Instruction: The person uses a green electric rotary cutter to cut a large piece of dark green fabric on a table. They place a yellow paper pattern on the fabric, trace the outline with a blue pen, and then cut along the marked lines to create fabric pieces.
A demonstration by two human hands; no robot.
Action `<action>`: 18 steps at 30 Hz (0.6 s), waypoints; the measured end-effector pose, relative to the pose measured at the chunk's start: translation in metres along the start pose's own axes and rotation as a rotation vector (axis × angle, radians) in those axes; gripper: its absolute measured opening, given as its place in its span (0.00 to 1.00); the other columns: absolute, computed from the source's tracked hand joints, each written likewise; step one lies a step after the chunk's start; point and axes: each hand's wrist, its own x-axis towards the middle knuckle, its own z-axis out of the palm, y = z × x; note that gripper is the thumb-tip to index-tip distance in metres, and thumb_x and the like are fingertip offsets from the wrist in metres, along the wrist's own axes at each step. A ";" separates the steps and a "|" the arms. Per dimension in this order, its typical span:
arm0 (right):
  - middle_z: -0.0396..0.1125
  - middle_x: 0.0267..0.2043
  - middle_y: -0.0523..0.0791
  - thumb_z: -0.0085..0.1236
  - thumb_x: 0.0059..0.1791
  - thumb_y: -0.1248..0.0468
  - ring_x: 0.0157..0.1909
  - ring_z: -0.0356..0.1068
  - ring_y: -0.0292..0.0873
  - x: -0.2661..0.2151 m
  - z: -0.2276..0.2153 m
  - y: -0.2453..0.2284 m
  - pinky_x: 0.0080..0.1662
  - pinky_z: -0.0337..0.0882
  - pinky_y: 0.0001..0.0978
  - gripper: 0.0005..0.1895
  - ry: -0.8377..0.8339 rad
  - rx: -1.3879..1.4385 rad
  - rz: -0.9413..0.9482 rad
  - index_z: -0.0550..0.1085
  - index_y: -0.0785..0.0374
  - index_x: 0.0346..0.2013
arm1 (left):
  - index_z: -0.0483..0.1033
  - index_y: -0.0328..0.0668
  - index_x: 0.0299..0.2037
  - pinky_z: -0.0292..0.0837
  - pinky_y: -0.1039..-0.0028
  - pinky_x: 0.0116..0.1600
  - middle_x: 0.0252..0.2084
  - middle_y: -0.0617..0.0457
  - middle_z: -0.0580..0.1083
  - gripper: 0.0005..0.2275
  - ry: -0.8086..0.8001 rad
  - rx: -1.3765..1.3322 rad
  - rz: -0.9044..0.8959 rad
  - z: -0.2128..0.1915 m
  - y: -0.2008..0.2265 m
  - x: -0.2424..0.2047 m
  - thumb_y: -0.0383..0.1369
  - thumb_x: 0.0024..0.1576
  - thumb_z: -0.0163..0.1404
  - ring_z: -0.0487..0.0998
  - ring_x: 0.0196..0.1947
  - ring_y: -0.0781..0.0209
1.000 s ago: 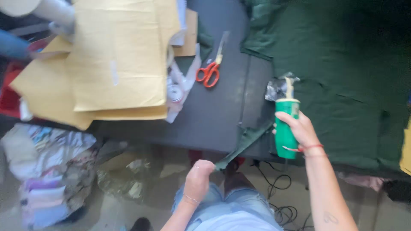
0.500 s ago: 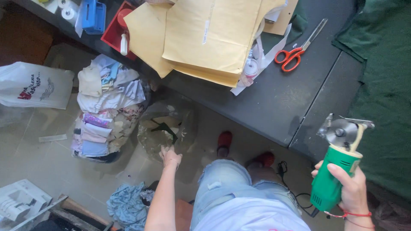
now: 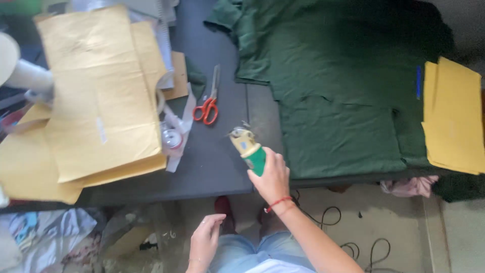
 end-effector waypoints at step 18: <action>0.67 0.36 0.43 0.54 0.35 0.59 0.41 0.63 0.43 0.063 -0.125 0.113 0.45 0.61 0.33 0.14 0.193 0.267 -0.087 0.73 0.57 0.33 | 0.72 0.38 0.25 0.70 0.84 0.35 0.26 0.52 0.74 0.09 0.067 -0.171 0.654 0.063 0.163 0.057 0.16 0.47 0.39 0.75 0.26 0.66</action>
